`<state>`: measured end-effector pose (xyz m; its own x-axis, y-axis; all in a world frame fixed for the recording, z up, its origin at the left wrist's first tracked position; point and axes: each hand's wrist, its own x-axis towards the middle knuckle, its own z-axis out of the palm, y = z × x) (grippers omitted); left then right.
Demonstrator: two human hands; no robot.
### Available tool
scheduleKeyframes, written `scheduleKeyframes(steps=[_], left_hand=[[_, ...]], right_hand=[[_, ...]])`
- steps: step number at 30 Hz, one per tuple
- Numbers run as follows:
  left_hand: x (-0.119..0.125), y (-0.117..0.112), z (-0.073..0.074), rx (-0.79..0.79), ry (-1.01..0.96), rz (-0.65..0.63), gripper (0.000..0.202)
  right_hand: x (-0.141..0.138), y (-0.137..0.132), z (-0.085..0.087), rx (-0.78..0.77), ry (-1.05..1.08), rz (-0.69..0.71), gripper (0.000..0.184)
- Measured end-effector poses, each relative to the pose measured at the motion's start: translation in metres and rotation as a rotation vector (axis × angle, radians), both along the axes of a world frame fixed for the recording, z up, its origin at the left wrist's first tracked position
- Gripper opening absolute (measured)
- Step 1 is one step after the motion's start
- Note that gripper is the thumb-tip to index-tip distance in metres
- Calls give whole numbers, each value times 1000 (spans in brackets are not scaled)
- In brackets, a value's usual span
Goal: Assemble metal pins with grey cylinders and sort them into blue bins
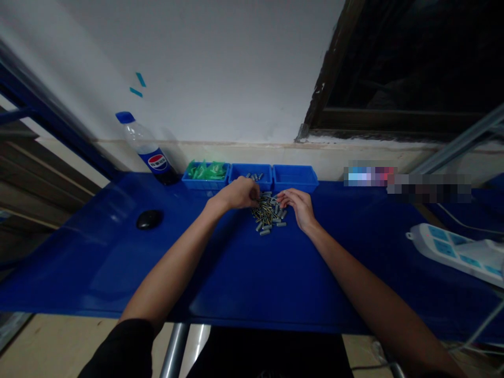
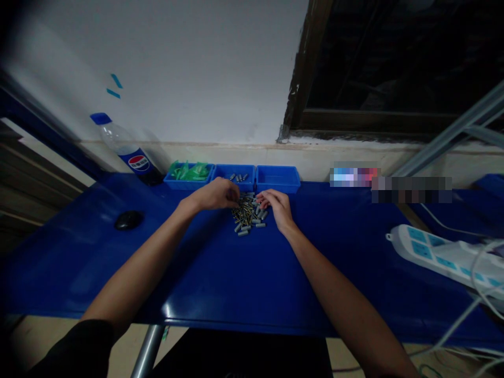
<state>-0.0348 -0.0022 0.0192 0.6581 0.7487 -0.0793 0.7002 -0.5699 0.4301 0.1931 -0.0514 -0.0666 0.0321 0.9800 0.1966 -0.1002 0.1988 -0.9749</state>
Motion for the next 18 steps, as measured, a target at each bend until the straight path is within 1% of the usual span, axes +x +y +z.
scheduleKeyframes(steps=[1,3,7,10,12,15,18], left_hand=[[1,-1,-1,-5,68,-27,24],[3,-3,-5,-5,151,-39,29],[5,-3,-9,-22,191,-21,30],[7,-7,-5,-11,199,-19,26],[10,-12,1,-21,205,-33,30],[15,-20,7,-66,253,-21,38],[18,-22,7,-80,278,-14,38]], right_hand=[[0,0,0,-1,-2,0,29],[-1,0,1,-3,-1,-1,28],[0,0,0,3,10,2,27],[0,0,0,3,8,4,28],[1,0,0,1,5,8,29],[1,0,-1,1,11,13,28],[1,1,-1,2,20,10,27]])
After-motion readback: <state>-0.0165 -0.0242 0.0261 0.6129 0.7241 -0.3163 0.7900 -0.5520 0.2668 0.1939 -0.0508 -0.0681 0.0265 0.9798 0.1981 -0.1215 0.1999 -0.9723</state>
